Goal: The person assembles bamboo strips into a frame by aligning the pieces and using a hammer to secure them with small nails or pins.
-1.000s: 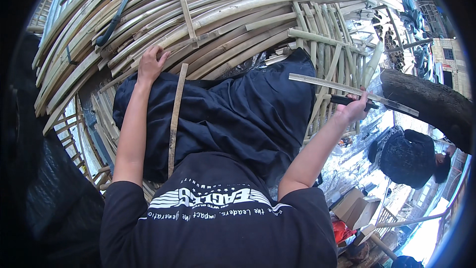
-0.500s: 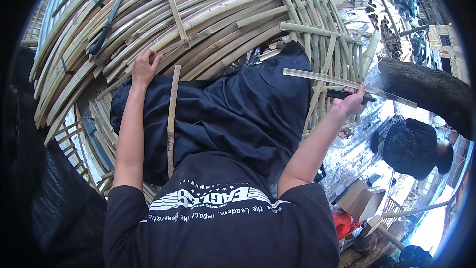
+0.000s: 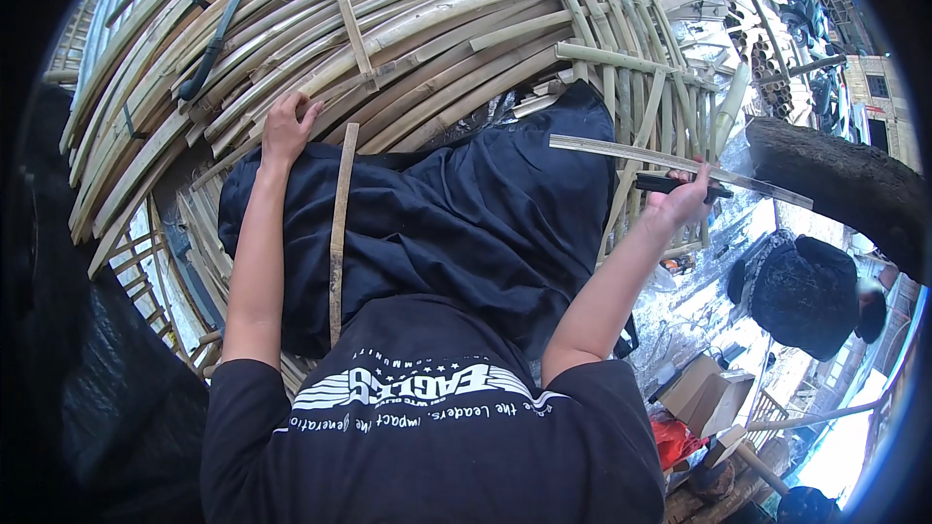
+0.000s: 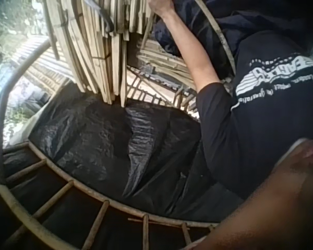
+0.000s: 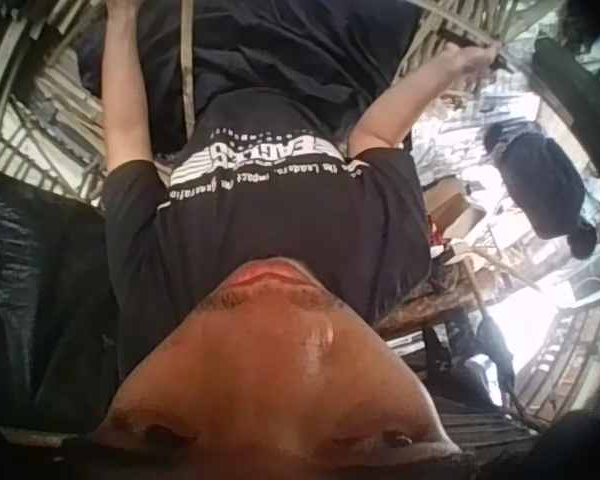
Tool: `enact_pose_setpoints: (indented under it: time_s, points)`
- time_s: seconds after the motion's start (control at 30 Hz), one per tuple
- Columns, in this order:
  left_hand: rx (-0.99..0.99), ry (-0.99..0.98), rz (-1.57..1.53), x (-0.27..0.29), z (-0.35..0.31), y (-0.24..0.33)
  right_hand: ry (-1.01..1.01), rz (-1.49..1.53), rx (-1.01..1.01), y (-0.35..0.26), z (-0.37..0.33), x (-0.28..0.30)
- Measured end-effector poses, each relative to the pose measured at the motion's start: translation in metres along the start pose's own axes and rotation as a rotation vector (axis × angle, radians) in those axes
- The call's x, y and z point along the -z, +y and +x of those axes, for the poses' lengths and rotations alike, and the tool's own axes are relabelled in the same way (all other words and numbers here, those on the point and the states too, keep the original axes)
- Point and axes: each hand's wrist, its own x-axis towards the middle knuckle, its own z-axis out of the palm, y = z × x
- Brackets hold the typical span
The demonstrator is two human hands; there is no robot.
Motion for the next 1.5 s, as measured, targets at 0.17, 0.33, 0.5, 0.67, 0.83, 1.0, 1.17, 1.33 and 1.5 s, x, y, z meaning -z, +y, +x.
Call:
enact_pose_setpoints:
  time_s: [0.17, 0.33, 0.5, 0.67, 0.83, 1.0, 1.17, 1.33, 1.5]
  points:
    - [-0.020, 0.011, 0.002, -0.001, 0.002, 0.003, 0.017, 0.027, 0.030, -0.005, -0.002, -0.003]
    - [-0.007, 0.002, 0.007, -0.002, 0.001, 0.000, 0.063, 0.037, 0.018, -0.008, 0.012, 0.010]
    - [0.003, -0.012, 0.010, -0.003, 0.001, 0.000, 0.210, 0.054, 0.152, -0.015, 0.035, 0.031]
    - [0.003, -0.016, 0.034, -0.003, 0.002, -0.001, 0.203, 0.066, 0.143, -0.013, 0.050, 0.052]
    - [0.001, -0.024, 0.035, -0.004, 0.003, -0.001, 0.158, 0.031, 0.089, -0.014, 0.012, 0.031]
    - [-0.008, -0.019, 0.019, -0.001, 0.001, -0.002, 0.086, 0.023, -0.017, -0.003, -0.011, 0.012]
    - [0.000, -0.031, 0.002, -0.002, 0.002, 0.002, -0.167, 0.080, -0.052, 0.015, -0.025, 0.007]
    - [-0.006, -0.022, 0.017, -0.001, 0.001, -0.003, -0.366, -0.125, -0.081, 0.025, -0.072, -0.030]
    - [0.002, -0.018, 0.009, -0.001, 0.002, 0.001, -0.490, -0.100, -0.201, 0.041, -0.104, -0.050]
